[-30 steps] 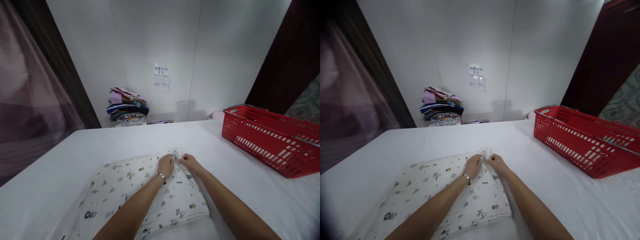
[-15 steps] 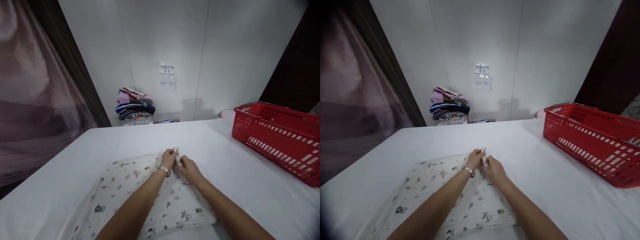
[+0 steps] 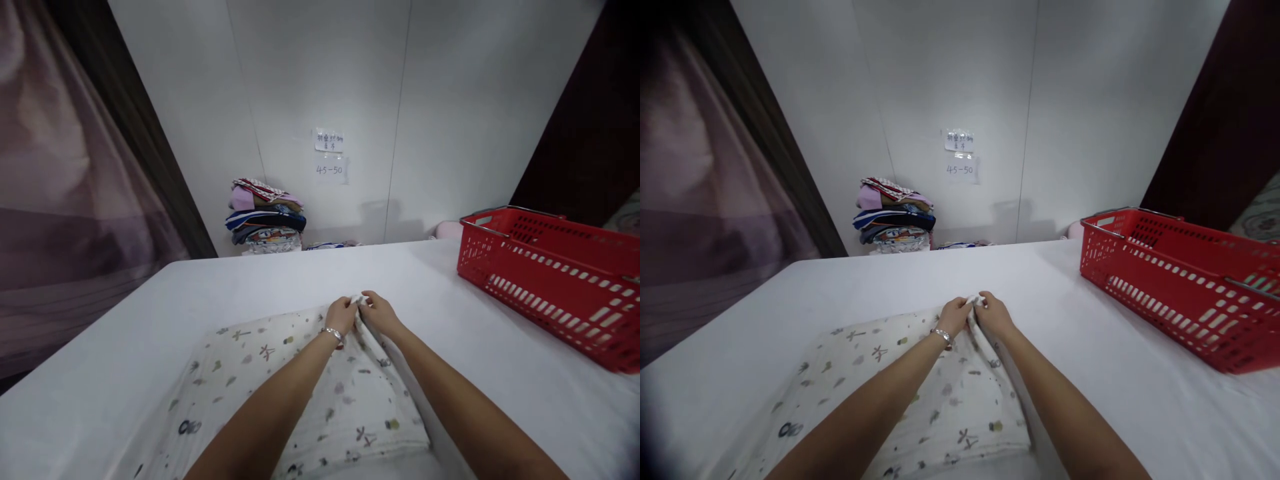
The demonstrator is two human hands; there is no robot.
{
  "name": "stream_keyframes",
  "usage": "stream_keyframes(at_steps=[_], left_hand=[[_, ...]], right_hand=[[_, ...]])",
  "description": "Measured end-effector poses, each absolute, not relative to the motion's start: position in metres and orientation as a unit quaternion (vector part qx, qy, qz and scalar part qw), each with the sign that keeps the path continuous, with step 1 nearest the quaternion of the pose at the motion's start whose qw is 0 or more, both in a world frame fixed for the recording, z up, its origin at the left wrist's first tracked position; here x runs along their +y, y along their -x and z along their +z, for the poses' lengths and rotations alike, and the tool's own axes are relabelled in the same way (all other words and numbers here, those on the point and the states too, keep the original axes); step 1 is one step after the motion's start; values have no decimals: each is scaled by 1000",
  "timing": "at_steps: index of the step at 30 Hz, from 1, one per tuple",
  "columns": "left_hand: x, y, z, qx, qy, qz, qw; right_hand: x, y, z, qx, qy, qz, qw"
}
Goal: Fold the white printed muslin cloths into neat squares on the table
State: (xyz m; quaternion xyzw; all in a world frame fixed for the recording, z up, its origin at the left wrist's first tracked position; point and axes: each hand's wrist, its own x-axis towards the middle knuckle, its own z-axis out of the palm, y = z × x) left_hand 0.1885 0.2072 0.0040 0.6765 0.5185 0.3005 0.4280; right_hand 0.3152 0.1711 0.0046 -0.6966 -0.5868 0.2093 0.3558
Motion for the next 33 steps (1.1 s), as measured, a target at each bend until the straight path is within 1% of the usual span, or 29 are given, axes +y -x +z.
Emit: stream_keyframes(at_steps=[4,6,8,10,12,15,18,24,27,30,33], left_hand=[[206,-184,11,510,-707,279,403],[204,-174,13,506,-734,271,363],[202,-159,9,494,-789,246,270],[201,-144,0,481,-841,189,161],[201,-132,-12,482,-861,123,107],[203,-123,-29,488,-863,72,107],[204,-122,-36,481,-867,75,105],[207,-125,-30,483,-866,63,114],[204,-125,-22,483,-866,66,116],[192,-119,-18,455,-882,84,84],[180,-108,-24,438,-893,83,65]], right_hand=[[190,-322,7,-623,674,204,342],[195,-329,6,-628,675,196,336],[198,-338,1,-625,683,188,329],[200,-346,-5,-622,692,183,318],[202,-353,-11,-618,702,179,304],[204,-359,-18,-611,719,175,283],[204,-363,-23,-601,732,174,268],[194,-359,-13,-587,748,142,276],[174,-341,-4,-625,721,115,277],[149,-318,-6,-713,656,93,229],[133,-306,-21,-729,660,103,153]])
